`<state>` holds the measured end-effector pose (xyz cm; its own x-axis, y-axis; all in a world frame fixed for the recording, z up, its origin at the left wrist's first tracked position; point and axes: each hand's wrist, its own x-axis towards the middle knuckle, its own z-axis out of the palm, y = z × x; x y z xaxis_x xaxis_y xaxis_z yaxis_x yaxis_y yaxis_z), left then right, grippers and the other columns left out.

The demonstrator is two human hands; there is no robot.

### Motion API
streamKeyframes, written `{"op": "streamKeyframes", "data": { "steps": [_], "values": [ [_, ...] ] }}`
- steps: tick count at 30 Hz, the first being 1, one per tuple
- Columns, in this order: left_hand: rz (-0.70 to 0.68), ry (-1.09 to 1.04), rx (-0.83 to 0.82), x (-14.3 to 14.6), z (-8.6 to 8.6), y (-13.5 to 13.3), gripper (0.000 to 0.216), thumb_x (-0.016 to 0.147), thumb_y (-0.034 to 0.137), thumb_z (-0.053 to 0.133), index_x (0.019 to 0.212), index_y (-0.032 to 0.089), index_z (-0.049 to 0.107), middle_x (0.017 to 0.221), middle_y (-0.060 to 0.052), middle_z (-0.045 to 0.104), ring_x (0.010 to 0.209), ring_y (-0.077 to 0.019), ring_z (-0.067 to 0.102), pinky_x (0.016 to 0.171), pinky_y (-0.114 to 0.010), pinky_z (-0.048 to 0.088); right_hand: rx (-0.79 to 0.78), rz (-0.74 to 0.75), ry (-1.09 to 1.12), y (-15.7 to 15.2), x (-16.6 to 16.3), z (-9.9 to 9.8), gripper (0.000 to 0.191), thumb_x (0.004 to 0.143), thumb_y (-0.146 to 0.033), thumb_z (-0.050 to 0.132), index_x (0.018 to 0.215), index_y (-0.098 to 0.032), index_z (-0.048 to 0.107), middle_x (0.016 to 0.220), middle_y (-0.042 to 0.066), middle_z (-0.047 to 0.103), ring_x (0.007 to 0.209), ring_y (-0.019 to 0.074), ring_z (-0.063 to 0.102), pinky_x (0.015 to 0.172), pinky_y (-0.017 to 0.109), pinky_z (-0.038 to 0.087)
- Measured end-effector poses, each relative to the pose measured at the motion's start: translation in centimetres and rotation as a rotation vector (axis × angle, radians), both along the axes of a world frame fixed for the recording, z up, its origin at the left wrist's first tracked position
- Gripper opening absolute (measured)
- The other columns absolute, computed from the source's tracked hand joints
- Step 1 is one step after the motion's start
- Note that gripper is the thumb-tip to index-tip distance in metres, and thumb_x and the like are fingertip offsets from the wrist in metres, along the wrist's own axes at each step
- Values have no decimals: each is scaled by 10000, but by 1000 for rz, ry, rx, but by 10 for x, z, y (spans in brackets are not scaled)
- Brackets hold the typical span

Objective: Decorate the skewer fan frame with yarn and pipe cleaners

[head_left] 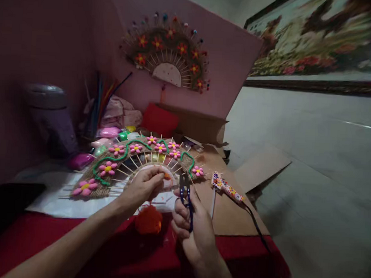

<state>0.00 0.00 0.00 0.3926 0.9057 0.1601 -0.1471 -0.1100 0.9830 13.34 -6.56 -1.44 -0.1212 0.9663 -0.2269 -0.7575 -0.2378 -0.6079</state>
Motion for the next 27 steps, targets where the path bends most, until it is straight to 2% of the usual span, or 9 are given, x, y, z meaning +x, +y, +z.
{"op": "streamKeyframes", "data": {
  "steps": [7,18,27],
  "values": [
    [-32,-41,-54,-1,2,-1,195,817,350,513,823,157,541,440,104,282,357,-32,206,341,-155,143,-25,85,-49,-14,-10,-1,310,775,-433,581,861,-137,554,452,-101,350,338,-6,146,307,108,81],
    [-62,-68,-67,0,2,-2,187,823,345,522,840,160,541,452,106,261,361,-27,193,344,-156,131,-32,102,-53,-10,-15,-1,367,800,-499,544,868,-139,547,451,-100,351,330,-8,153,307,112,80],
    [-37,-37,-45,0,1,-2,215,812,363,523,870,155,525,442,109,289,353,-31,221,345,-163,147,-7,63,-6,-6,-15,-5,297,772,-416,581,875,-139,552,457,-100,351,341,-5,155,305,108,93]
  ]
}}
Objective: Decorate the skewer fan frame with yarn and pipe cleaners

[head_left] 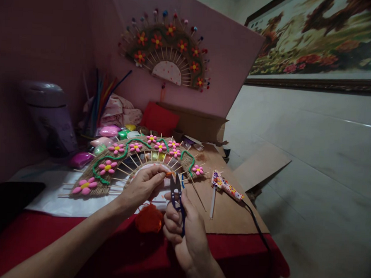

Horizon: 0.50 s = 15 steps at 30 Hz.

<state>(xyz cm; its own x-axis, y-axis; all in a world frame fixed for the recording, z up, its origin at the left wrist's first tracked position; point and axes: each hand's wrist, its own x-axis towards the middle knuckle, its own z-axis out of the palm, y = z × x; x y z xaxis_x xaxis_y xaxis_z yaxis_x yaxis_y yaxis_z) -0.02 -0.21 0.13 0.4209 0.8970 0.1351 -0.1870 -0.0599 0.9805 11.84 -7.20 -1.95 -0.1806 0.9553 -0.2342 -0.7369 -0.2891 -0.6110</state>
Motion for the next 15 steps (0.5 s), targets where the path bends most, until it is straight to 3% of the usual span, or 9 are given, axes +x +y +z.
{"op": "streamKeyframes", "data": {
  "steps": [15],
  "values": [
    [48,134,91,2,-1,0,184,802,342,502,783,160,518,481,91,341,386,-35,260,369,-172,183,2,-72,62,5,-2,-1,300,846,-429,498,877,-137,560,461,-97,347,338,-1,141,295,105,100]
  ]
}}
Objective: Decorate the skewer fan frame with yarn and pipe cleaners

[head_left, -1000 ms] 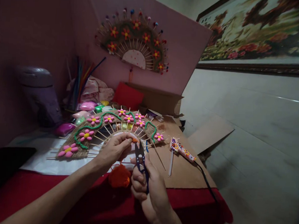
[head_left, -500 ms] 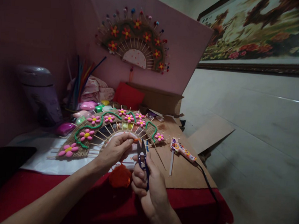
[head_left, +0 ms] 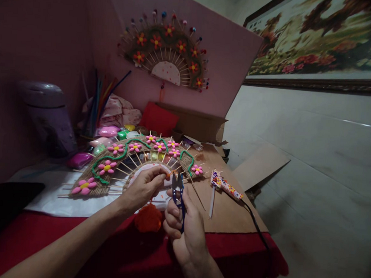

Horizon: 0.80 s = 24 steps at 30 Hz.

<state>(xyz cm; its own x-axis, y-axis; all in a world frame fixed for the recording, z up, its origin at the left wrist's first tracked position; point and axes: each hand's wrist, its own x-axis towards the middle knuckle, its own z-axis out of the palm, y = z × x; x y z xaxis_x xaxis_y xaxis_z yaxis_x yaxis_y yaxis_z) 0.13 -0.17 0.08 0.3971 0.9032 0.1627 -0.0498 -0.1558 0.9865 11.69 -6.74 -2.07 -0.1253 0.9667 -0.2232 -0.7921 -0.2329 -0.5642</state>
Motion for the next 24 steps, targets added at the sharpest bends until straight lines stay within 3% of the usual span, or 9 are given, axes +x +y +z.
{"op": "streamKeyframes", "data": {
  "steps": [14,20,24],
  "values": [
    [33,-2,-6,1,2,-1,143,792,283,492,712,166,513,460,82,344,395,-48,269,381,-187,179,-11,-62,-30,0,-4,0,319,864,-453,471,885,-143,546,474,-103,333,342,1,142,300,106,100],
    [4,31,-5,1,1,-2,158,789,305,488,719,164,504,484,80,341,415,-55,266,397,-193,180,-11,51,-44,3,-3,4,345,887,-469,417,862,-149,543,451,-105,320,332,5,131,296,106,91],
    [-27,33,17,2,0,-3,166,786,303,492,698,162,496,523,64,372,444,-59,269,411,-196,185,4,28,-64,5,0,5,363,856,-499,462,867,-148,551,451,-109,325,332,1,134,299,101,94]
  ]
}}
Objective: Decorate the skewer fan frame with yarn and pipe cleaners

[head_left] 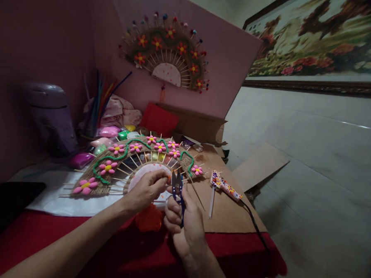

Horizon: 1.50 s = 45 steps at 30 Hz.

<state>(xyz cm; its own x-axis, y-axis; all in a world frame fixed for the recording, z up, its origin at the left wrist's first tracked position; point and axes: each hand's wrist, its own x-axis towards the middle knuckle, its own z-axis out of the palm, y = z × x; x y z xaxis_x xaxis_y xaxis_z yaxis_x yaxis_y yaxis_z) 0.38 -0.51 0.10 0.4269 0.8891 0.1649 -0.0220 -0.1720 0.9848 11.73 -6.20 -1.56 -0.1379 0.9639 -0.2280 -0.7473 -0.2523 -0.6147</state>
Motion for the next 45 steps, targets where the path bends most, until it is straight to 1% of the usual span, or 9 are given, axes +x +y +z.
{"op": "streamKeyframes", "data": {
  "steps": [10,14,18,23,29,33,37,39,45],
  "values": [
    [69,16,-10,0,2,1,165,780,281,488,667,162,506,533,48,392,462,-67,299,405,-188,194,24,-69,-89,1,6,-2,368,776,-502,578,875,-148,558,467,-112,347,330,-10,156,303,98,88],
    [104,26,14,-1,3,1,161,768,268,495,645,164,510,500,55,373,447,-68,295,405,-190,201,-9,4,-16,0,8,-1,352,805,-489,548,848,-139,549,456,-117,322,325,-10,135,298,102,81],
    [107,48,19,-1,2,3,160,770,265,482,648,165,510,499,55,372,454,-71,297,410,-190,211,-40,-10,39,0,7,-2,333,848,-467,493,855,-138,542,451,-118,309,327,-5,123,299,103,82],
    [47,38,53,1,-3,3,182,781,283,469,649,161,493,571,41,408,493,-72,321,434,-193,245,-64,1,133,1,2,0,294,887,-434,433,885,-151,514,457,-123,292,328,1,119,304,101,82],
    [-43,30,-11,0,0,-1,177,778,310,500,676,166,499,509,64,373,438,-61,288,400,-187,199,-47,-59,141,9,6,1,289,867,-428,469,725,-183,413,466,-121,273,332,9,139,305,107,88],
    [5,-60,-139,-3,2,1,194,785,352,502,722,170,493,444,94,317,366,-47,238,359,-175,171,20,-203,69,13,19,-1,283,836,-464,503,828,-182,474,477,-122,293,330,15,158,304,116,113],
    [-22,-140,-191,-3,2,4,183,793,340,511,729,170,486,435,102,298,350,-38,215,346,-166,152,97,-395,-2,12,28,2,332,805,-518,525,821,-188,494,484,-115,312,331,17,173,298,123,124],
    [-28,-171,-207,-4,1,4,183,800,343,517,746,169,490,436,104,289,348,-35,203,344,-165,140,88,-365,-41,8,28,4,342,781,-521,560,835,-187,508,479,-116,316,331,14,172,296,120,116],
    [-45,-233,-240,-6,-2,7,150,811,317,527,818,167,527,442,102,278,347,-30,184,346,-166,114,15,-91,-122,-9,17,1,379,774,-536,562,869,-171,532,458,-111,333,332,4,146,299,113,85]
  ]
}}
